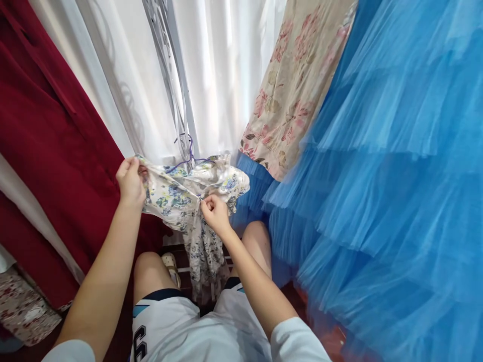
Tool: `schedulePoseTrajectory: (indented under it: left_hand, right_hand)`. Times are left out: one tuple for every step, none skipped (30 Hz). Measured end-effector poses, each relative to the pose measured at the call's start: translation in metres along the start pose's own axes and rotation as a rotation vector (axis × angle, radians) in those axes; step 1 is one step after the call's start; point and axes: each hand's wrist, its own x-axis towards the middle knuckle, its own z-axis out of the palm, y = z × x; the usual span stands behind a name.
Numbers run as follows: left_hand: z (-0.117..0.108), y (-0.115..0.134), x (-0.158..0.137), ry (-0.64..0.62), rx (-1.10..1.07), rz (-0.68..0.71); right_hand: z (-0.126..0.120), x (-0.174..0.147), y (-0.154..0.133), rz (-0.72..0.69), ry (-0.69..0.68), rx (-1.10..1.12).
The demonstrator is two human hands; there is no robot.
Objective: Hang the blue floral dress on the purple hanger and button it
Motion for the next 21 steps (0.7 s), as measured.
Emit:
schedulePoseTrajectory:
  left_hand:
    - [-0.015, -0.007, 0.008, 0.071, 0.013, -0.014]
    - [-0.029, -0.016, 0.013, 0.139, 0.019, -0.046]
    - [-0.042, -0.026, 0.014, 0.206, 0.012, -0.108]
    - [-0.053, -0.036, 0.01, 0.267, 0.0, -0.193]
    - [-0.062, -0.047, 0.003, 0.311, -0.018, -0.288]
    - [-0.069, -0.057, -0.008, 0.329, -0.029, -0.362]
    - [-0.074, -0.066, -0.022, 0.323, -0.035, -0.416]
    - [-0.076, -0.073, -0.038, 0.305, -0.039, -0.448]
    - [-0.078, -0.08, -0.054, 0.279, -0.044, -0.471]
    - [-0.079, -0.086, -0.071, 0.253, -0.049, -0.484]
    - [-0.08, -0.092, -0.087, 0.227, -0.047, -0.499]
    - [-0.08, -0.096, -0.102, 0.192, -0.03, -0.522]
    - [-0.079, -0.1, -0.116, 0.154, -0.006, -0.55]
    - [-0.078, -0.103, -0.13, 0.119, 0.022, -0.583]
    - [-0.076, -0.105, -0.142, 0.083, 0.047, -0.617]
    - [-0.073, -0.106, -0.153, 0.052, 0.061, -0.642]
    - [-0.068, -0.105, -0.163, 0.028, 0.056, -0.653]
    - [-0.063, -0.103, -0.171, 0.006, 0.033, -0.651]
    - [-0.056, -0.098, -0.179, -0.017, 0.002, -0.638]
    - [-0.049, -0.09, -0.185, -0.052, -0.032, -0.622]
    - [-0.041, -0.08, -0.19, -0.101, -0.063, -0.606]
  right_hand:
    - [-0.005, -0.005, 0.002, 0.011, -0.007, 0.008]
    - [-0.008, -0.01, 0.005, 0.019, -0.014, 0.017]
    - [-0.01, -0.015, 0.007, 0.025, -0.021, 0.025]
    - [-0.011, -0.019, 0.01, 0.032, -0.028, 0.037]
    - [-0.012, -0.023, 0.013, 0.044, -0.03, 0.054]
    - [-0.012, -0.028, 0.017, 0.065, -0.022, 0.079]
    - [-0.013, -0.032, 0.022, 0.094, 0.001, 0.113]
    - [-0.014, -0.037, 0.028, 0.132, 0.041, 0.153]
    - [-0.018, -0.042, 0.034, 0.176, 0.101, 0.192]
    - [-0.022, -0.048, 0.041, 0.223, 0.173, 0.226]
    - [-0.028, -0.052, 0.049, 0.268, 0.245, 0.252]
    - [-0.036, -0.057, 0.056, 0.309, 0.307, 0.263]
    - [-0.044, -0.06, 0.064, 0.342, 0.354, 0.262]
    - [-0.052, -0.063, 0.07, 0.368, 0.385, 0.25]
    - [-0.06, -0.065, 0.076, 0.389, 0.403, 0.229]
    - [-0.067, -0.067, 0.08, 0.404, 0.409, 0.202]
    - [-0.072, -0.069, 0.084, 0.414, 0.403, 0.171]
    - [-0.075, -0.07, 0.086, 0.422, 0.377, 0.142]
    - [-0.077, -0.072, 0.089, 0.431, 0.332, 0.114]
    - [-0.076, -0.074, 0.09, 0.441, 0.273, 0.087]
    - [-0.074, -0.075, 0.092, 0.455, 0.211, 0.054]
